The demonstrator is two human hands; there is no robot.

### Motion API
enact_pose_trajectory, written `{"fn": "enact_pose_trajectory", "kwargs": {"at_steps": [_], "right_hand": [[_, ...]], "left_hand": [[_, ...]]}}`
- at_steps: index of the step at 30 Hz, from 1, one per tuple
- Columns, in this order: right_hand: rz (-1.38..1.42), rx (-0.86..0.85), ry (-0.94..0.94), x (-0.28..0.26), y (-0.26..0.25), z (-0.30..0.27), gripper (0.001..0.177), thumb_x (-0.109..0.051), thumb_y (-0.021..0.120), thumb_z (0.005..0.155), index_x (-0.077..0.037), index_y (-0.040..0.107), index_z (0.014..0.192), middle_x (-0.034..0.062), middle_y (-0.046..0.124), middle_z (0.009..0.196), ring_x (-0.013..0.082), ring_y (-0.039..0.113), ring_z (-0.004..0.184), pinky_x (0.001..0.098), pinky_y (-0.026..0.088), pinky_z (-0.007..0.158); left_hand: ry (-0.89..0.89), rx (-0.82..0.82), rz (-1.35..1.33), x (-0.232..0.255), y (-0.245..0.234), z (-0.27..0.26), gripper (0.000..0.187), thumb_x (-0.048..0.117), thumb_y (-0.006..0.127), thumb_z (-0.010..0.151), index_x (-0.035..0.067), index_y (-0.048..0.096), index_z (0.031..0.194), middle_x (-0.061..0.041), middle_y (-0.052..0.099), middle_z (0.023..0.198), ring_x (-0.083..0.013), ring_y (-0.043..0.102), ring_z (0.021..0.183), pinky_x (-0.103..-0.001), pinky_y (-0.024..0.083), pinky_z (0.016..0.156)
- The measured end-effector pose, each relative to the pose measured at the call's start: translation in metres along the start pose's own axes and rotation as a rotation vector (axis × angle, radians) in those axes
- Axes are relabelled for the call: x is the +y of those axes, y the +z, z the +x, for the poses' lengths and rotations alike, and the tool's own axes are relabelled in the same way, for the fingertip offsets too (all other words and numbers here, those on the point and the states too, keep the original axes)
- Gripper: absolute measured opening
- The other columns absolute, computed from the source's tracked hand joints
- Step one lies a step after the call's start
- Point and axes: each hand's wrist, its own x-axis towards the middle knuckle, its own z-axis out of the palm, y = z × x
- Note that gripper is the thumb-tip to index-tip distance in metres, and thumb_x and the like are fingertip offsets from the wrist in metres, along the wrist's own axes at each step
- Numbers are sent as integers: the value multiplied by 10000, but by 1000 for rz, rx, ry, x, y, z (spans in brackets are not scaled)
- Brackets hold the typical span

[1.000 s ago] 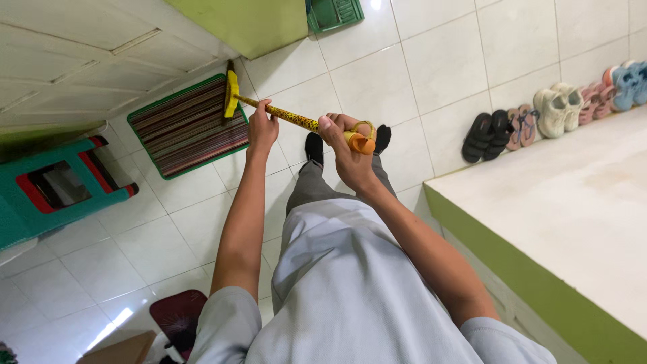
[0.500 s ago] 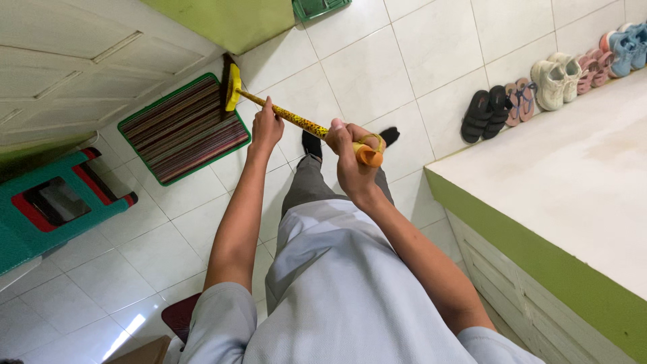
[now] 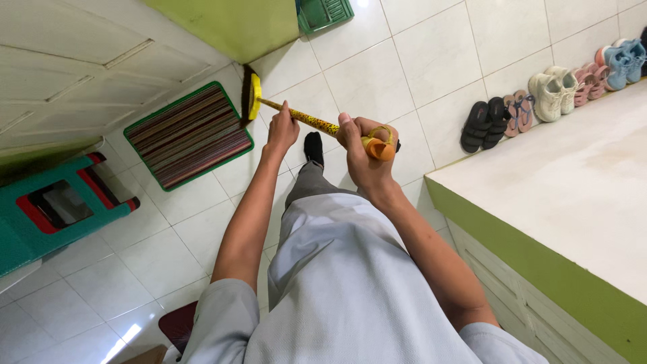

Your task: The person holds a broom and sweeps the tiled floor, moving the broom head across different sections of the entryway near a row of shoes.

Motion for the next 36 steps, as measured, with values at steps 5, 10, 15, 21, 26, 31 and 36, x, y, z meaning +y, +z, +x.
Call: {"fn": "enact_pose_trajectory", "kwargs": {"at_steps": [5, 10, 15, 21, 26, 31, 36], "right_hand": [[-29, -34, -7, -6, -12, 2, 522, -78, 618, 1042, -1, 428, 562, 13, 470, 545, 73, 357, 526, 277, 320, 503], [-74, -22, -2, -7, -29, 8, 488, -82, 621, 1030, 9, 475, 573, 14, 481, 544, 72, 374, 516, 279, 335, 489], [-75, 25, -33, -4, -46, 12, 503, -76, 622, 1041, 2, 452, 574, 14, 475, 555, 76, 370, 528, 278, 338, 508], [-81, 53, -51, -6, -56, 12, 505, -63, 619, 1036, -13, 446, 564, 7, 464, 545, 74, 368, 519, 275, 337, 505], [-100, 45, -80, -11, -64, 16, 528, -57, 614, 1032, -23, 428, 539, 2, 438, 514, 71, 349, 484, 273, 320, 478], [-209, 90, -57, -22, -69, 19, 487, -55, 618, 1035, -5, 475, 572, 2, 461, 522, 71, 349, 486, 275, 307, 475], [-213, 103, -75, -36, -73, 19, 477, -61, 625, 1043, -5, 490, 589, 6, 475, 537, 67, 372, 497, 271, 312, 478]], "left_hand": [[120, 27, -15, 3, 25, 17, 605, 65, 627, 923, -138, 397, 1445, -337, 696, 1011, -503, 675, 970, -536, 551, 830], [177, 24, -100, 23, 49, 32, 630, 43, 616, 892, -153, 375, 1441, -341, 693, 1020, -504, 671, 982, -530, 552, 839], [212, 17, -73, 41, 67, 46, 617, 41, 621, 894, -140, 394, 1438, -342, 689, 1056, -505, 662, 1022, -540, 543, 875], [159, -70, -68, 65, 70, 55, 618, 42, 615, 887, -108, 400, 1447, -339, 680, 1095, -501, 645, 1062, -538, 523, 900], [225, -75, -76, 76, 84, 67, 619, 22, 602, 891, -113, 399, 1460, -343, 674, 1117, -498, 644, 1082, -529, 524, 920], [246, -80, -84, 97, 97, 78, 632, 17, 604, 875, -98, 402, 1463, -338, 677, 1133, -485, 645, 1104, -524, 518, 943], [212, -167, -58, 131, 85, 71, 633, 100, 629, 904, 9, 404, 1488, -296, 676, 1175, -476, 643, 1095, -522, 516, 910]]}}
